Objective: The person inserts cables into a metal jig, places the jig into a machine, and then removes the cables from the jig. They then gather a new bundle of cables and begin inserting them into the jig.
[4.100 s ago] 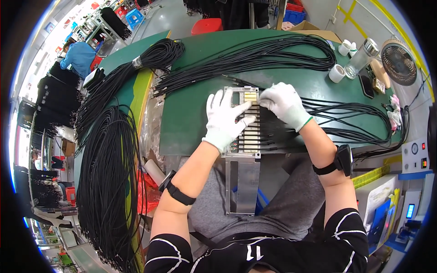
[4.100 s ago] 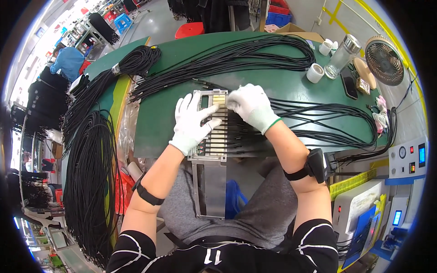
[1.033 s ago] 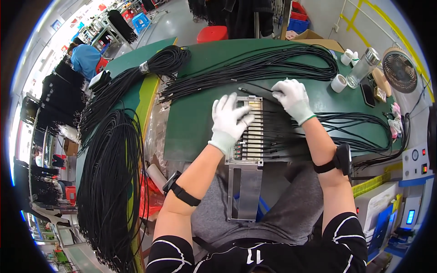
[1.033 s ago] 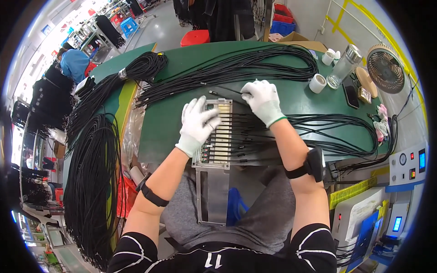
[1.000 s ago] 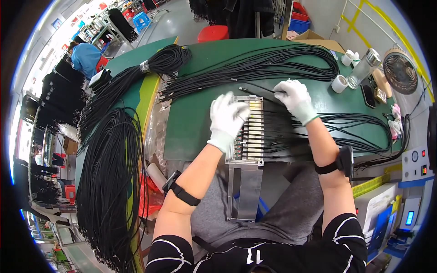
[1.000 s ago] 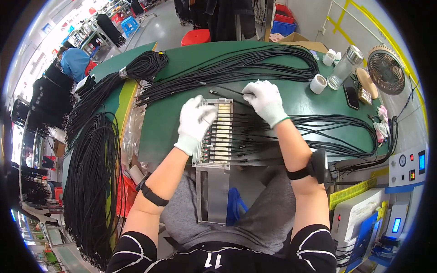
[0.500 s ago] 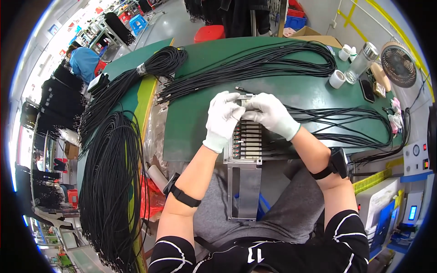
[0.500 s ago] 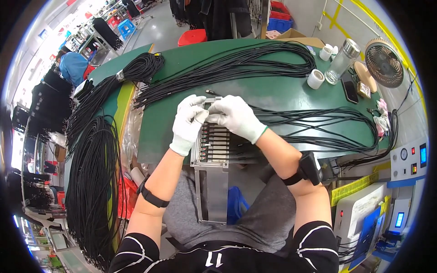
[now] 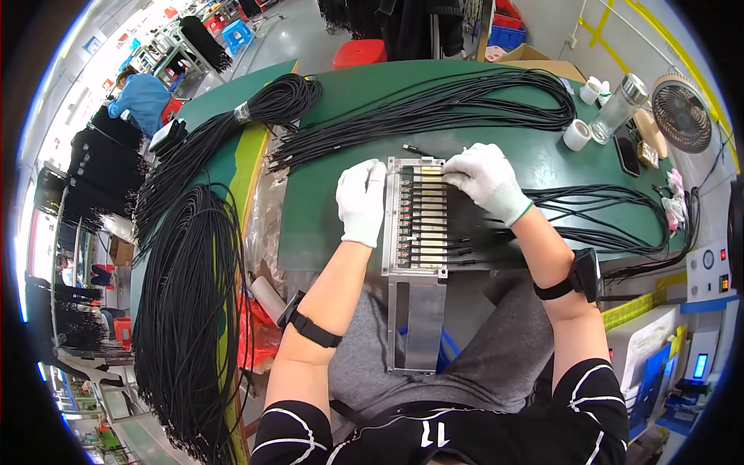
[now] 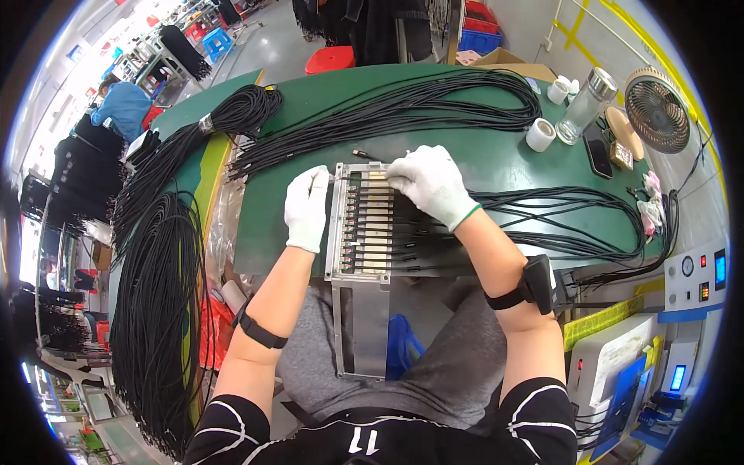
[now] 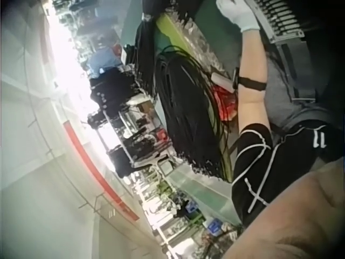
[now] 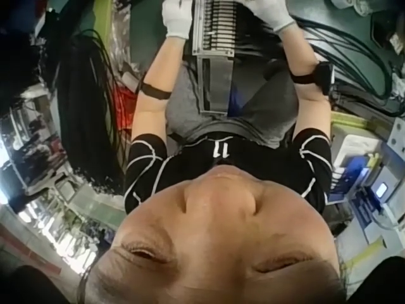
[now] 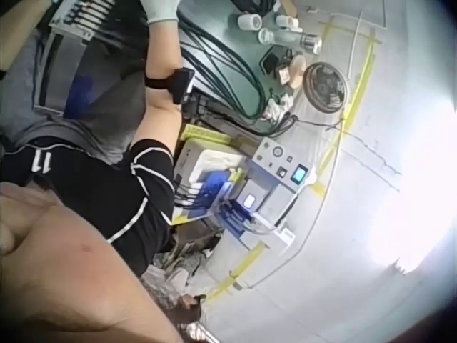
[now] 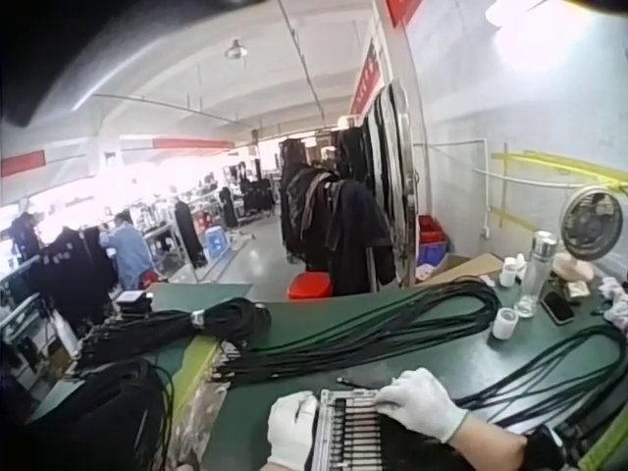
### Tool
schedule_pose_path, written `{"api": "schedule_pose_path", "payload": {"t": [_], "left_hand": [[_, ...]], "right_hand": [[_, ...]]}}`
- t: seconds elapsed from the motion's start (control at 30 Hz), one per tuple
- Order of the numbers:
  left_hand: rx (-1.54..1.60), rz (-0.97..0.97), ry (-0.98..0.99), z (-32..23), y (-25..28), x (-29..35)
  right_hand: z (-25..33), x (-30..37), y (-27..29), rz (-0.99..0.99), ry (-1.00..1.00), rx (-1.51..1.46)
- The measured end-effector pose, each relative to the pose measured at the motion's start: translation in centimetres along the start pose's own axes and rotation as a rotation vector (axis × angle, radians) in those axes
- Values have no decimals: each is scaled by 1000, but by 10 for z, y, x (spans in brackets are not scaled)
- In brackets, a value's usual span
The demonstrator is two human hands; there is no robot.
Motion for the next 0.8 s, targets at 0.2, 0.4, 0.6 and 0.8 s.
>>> {"api": "schedule_pose_path", "payload": {"t": [0.2, 0.4, 0.6, 0.8], "left_hand": [[-181, 157, -98, -5, -1, -1], [-201, 176, -141, -5, -3, 0], [-210, 201, -148, -5, -3, 0], [-476, 304, -593, -52, -24, 6]], "right_hand": [[-13, 3, 6, -10, -59, 195], [-22, 1, 1, 38, -86, 286], [-14, 2, 5, 19, -78, 288], [-13, 2, -2, -11, -87, 243]]}}
Point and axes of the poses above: each hand's wrist, its own x-axis away from the middle knuckle, its own y-axis out of the back of the hand, z = x × y, the point moved 5 cm from there along -x, towards the middle knuckle, and after that the axes turned 13 degrees about -y, right-handed, at the moved point
